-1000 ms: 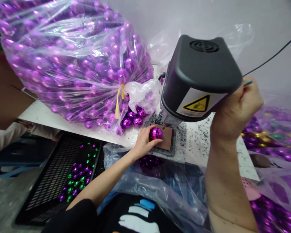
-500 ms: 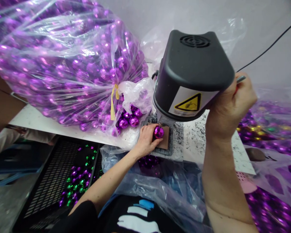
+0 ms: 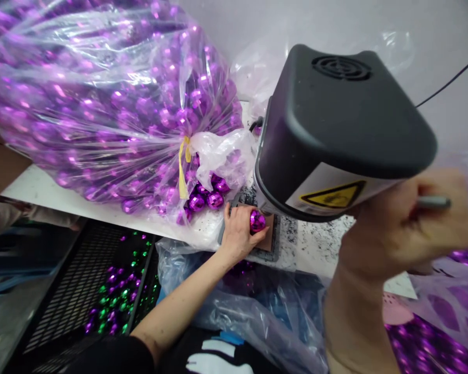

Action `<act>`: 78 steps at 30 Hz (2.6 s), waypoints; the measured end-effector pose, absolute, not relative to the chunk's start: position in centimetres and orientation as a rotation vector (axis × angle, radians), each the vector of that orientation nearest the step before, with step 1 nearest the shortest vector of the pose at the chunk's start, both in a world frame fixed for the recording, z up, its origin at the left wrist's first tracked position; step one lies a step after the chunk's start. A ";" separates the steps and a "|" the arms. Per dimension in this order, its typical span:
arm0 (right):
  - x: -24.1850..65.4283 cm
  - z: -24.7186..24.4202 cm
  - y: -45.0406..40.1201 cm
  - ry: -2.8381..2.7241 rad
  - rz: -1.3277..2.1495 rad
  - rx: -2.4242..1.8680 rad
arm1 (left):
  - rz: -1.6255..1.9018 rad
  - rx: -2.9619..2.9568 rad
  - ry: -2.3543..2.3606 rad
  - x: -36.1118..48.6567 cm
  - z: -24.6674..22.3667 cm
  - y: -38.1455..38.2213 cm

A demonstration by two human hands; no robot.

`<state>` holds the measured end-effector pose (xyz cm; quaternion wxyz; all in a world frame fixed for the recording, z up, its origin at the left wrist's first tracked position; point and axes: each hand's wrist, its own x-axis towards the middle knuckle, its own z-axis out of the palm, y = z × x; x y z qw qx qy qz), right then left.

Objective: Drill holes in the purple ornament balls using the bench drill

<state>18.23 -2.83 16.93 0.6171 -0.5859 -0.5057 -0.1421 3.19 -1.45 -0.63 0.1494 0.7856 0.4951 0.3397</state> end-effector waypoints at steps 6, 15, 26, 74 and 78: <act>18.0 12.9 -6.2 -1.279 -0.335 -1.231 | 0.970 2.206 1.389 3.2 -0.7 -1.5; 17.5 12.6 -7.1 -1.411 -0.277 -1.325 | 0.958 2.167 1.376 3.1 -0.7 -1.5; 18.1 8.8 -5.5 -1.365 -0.414 -1.046 | 0.918 2.218 1.409 3.1 -1.2 -1.5; 20.5 18.6 0.3 -1.181 0.196 -1.318 | 0.439 2.715 1.407 -6.5 1.8 6.0; 20.3 18.5 0.3 -1.182 0.181 -1.304 | 0.794 2.217 1.312 -7.2 2.8 5.0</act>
